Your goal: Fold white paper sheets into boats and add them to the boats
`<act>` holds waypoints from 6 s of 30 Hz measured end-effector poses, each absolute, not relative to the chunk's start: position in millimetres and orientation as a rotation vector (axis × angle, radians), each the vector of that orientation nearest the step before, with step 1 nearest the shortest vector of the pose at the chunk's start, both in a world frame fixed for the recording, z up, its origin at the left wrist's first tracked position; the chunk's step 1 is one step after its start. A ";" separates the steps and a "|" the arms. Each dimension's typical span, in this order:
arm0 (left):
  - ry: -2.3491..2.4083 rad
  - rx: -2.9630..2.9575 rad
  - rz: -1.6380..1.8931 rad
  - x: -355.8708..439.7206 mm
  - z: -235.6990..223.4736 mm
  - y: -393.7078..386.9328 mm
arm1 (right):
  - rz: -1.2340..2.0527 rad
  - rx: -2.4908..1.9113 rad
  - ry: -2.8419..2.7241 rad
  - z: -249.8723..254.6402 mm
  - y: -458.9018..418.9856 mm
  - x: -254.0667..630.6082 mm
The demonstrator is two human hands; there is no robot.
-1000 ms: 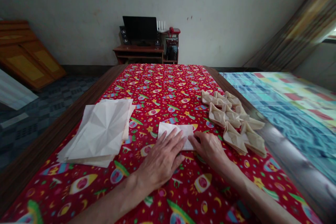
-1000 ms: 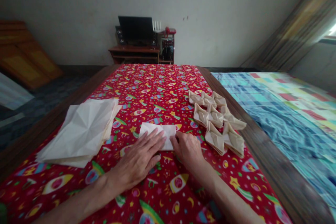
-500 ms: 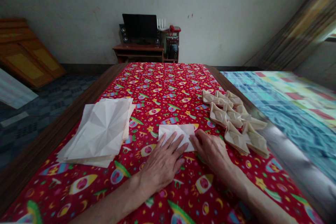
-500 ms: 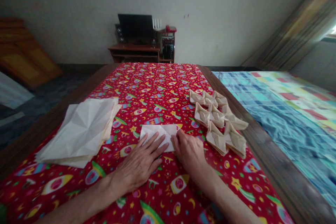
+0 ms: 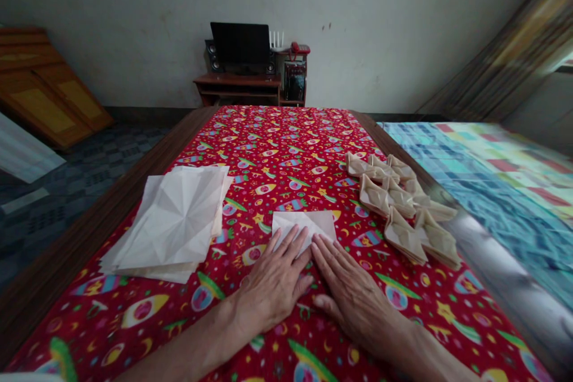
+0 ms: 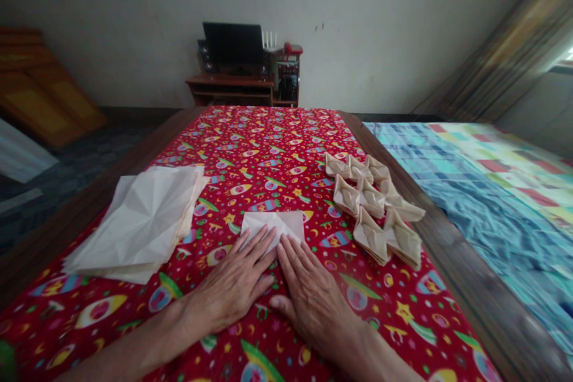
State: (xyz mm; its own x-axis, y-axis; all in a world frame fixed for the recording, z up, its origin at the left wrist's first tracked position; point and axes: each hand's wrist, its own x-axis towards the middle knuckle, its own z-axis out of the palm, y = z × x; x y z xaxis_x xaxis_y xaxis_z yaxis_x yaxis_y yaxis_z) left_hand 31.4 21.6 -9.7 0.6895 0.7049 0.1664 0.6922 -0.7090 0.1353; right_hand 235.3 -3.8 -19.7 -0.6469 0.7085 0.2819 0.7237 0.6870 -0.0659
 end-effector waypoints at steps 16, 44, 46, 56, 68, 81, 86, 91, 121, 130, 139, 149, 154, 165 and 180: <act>1.226 2.946 0.373 -7.4 -0.3 10.4 | -0.090 -1.191 -2.465 -1.3 3.5 251.8; 1.311 2.879 0.269 4.5 -11.7 38.8 | -0.117 -1.084 -2.641 -8.2 20.4 219.1; 1.254 2.893 0.277 2.9 -9.8 34.8 | -0.086 -1.006 -2.634 -6.8 15.0 212.3; 1.087 2.882 0.416 -13.8 5.4 48.7 | -0.190 -0.939 -2.826 8.4 27.8 196.2; 1.028 2.932 0.643 -7.7 4.4 48.5 | -0.114 -1.117 -2.622 1.3 30.3 186.4; 0.960 2.967 1.033 -30.1 11.1 48.8 | -0.142 -0.650 -2.366 7.5 47.9 225.0; 0.825 3.038 0.966 -18.4 17.3 27.4 | -0.144 -0.771 -2.404 -1.1 45.6 238.6; 0.873 2.902 0.870 -15.0 -0.7 24.5 | -0.049 -0.860 -2.543 -5.5 33.2 244.4; 1.718 2.339 0.699 3.7 -9.3 49.1 | 0.116 -1.813 -2.292 5.5 49.5 213.1; 1.659 2.586 0.617 5.2 -5.6 45.6 | 0.069 -1.881 -2.352 8.0 51.2 210.8; 1.154 2.811 0.611 15.1 -12.4 39.8 | -0.037 -1.891 -2.378 6.4 54.2 209.3; 1.147 2.793 0.438 17.6 -1.6 27.5 | -0.006 -1.904 -2.395 10.2 55.3 209.1; 1.146 2.788 0.452 18.3 -2.2 25.4 | -0.020 -1.874 -2.398 8.5 55.0 208.7; 1.179 2.769 0.436 18.6 -3.9 25.0 | -0.209 -1.632 -2.307 1.4 47.6 212.5; 1.178 2.852 0.509 5.7 -7.2 25.5 | -0.031 -1.117 -2.658 -11.2 1.0 226.9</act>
